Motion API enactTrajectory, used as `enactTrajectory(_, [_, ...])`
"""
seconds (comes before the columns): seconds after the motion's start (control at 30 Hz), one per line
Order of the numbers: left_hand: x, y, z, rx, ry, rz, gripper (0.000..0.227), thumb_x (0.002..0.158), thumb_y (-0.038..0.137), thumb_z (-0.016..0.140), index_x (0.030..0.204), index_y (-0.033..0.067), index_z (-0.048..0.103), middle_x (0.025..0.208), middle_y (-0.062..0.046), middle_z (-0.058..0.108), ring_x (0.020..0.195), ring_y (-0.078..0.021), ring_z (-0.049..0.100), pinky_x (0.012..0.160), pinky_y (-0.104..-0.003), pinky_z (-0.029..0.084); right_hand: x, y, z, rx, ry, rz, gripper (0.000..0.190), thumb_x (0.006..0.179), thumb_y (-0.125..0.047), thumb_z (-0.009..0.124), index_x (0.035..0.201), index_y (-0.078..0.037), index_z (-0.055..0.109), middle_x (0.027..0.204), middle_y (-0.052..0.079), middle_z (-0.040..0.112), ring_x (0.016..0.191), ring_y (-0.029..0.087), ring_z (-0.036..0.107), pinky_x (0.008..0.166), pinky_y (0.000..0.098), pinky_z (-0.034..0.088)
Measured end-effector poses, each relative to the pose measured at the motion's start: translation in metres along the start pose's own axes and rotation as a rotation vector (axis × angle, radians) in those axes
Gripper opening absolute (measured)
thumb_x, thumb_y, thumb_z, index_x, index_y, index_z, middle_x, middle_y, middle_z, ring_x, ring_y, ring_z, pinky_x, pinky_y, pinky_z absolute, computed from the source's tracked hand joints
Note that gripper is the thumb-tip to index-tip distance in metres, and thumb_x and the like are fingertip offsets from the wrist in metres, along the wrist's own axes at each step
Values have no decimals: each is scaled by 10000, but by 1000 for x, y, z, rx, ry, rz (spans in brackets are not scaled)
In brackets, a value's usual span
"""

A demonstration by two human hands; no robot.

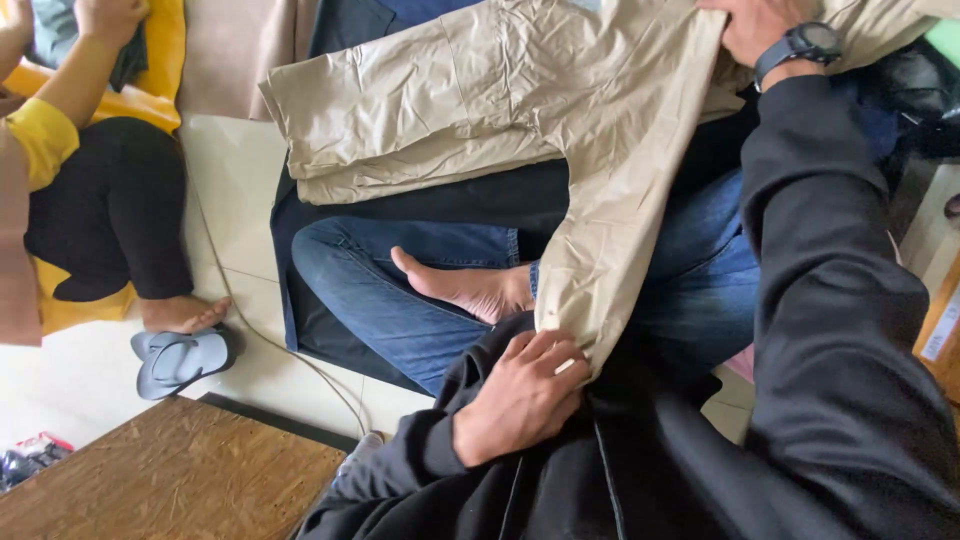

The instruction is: The person folds a pair of tan pants by hand and places them inside a tan drawstring bag, then pulls the drawstring to close it.

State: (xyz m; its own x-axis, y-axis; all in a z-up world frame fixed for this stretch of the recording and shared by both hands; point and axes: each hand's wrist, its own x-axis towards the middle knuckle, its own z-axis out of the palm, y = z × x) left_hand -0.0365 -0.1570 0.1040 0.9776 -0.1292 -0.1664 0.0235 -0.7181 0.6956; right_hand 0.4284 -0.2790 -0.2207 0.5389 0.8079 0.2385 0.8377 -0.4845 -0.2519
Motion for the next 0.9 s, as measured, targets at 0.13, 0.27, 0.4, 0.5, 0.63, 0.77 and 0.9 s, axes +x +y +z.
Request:
enactTrajectory(0.13, [3,-1,-49,-335,54,10,210,831,11,740,1020,48,657,1243,-112,612,1078,-305,656,889,-369,561,3,7,10,-64,-17,11,622,831,100,682,1344,-218,836,1097,117,796,766,369,709,774,465,602])
enactTrajectory(0.27, [-18,-67,-103,-249,111,-131,279,666,-57,722,909,80,730,911,-23,754,764,-219,730,715,-315,578,3,9,12,-118,-49,39,719,758,42,671,1377,-299,805,1119,112,792,804,388,721,638,503,585])
enactTrajectory(0.4, [-40,-166,-153,-371,316,-391,299,839,16,610,1132,16,668,1000,-51,669,859,-148,624,795,-263,517,10,10,15,-63,20,41,469,911,-43,695,1313,-245,824,1052,93,790,728,347,697,563,455,569])
enactTrajectory(0.5, [-35,-237,-168,-709,583,-571,348,891,23,601,1232,86,627,1064,-23,634,922,-97,573,831,-200,462,17,4,11,-64,48,42,362,963,-94,715,1293,-217,794,1045,112,777,768,360,700,581,475,566])
enactTrajectory(0.63, [-30,-330,-157,-1017,725,-580,511,924,-17,675,1398,127,548,1129,-77,700,903,-114,677,667,-179,536,24,-2,12,-110,104,48,211,1017,-168,727,1216,-210,785,1111,57,686,732,337,655,619,468,555])
enactTrajectory(0.77, [-25,-380,-137,-1127,821,-567,597,905,-91,606,1438,163,520,1210,-51,661,921,-123,651,641,-227,546,38,-12,1,-209,200,5,60,1038,-193,773,1093,-216,773,1036,-4,703,775,256,664,689,402,548])
enactTrajectory(0.9, [-11,-392,-123,-866,915,-612,533,970,-12,569,1436,234,489,1207,-26,673,932,-112,597,710,-253,465,56,0,18,-230,198,-7,131,1097,-208,750,1016,-110,715,868,60,709,634,287,628,579,378,541])
